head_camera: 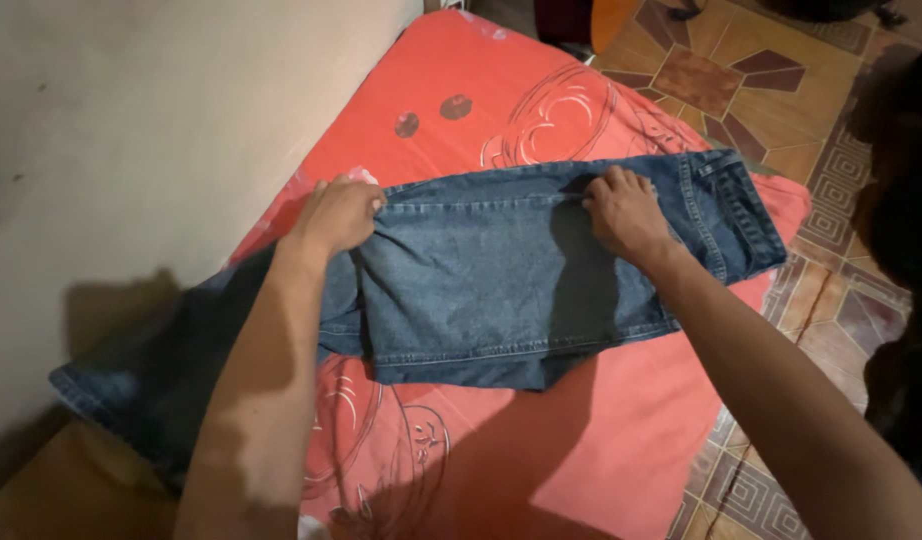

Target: The person picks up a pair of jeans, lays them flat on a bed, and folds them by folding the legs over and سپس folding the garment into a smaller rectangle.

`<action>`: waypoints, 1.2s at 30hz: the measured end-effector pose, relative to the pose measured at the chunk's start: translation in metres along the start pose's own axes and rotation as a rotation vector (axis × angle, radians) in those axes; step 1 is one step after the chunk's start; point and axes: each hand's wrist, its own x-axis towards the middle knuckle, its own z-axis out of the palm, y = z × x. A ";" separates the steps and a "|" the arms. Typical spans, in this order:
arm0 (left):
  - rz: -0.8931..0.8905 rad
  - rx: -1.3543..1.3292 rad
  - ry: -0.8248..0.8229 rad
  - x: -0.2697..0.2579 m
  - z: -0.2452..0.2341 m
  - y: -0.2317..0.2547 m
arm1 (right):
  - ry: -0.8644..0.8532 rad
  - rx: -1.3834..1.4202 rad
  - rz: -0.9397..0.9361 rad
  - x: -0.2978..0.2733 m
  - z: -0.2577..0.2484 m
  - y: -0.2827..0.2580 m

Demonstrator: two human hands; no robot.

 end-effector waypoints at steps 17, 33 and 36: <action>0.007 -0.489 0.438 -0.003 0.035 0.001 | 0.140 -0.023 -0.014 0.018 -0.005 -0.026; -0.397 -0.490 0.620 -0.064 0.087 0.033 | -0.127 0.470 0.116 0.174 0.081 -0.229; -0.441 -0.548 0.609 -0.072 0.091 0.030 | 0.029 0.633 0.284 0.171 0.097 -0.236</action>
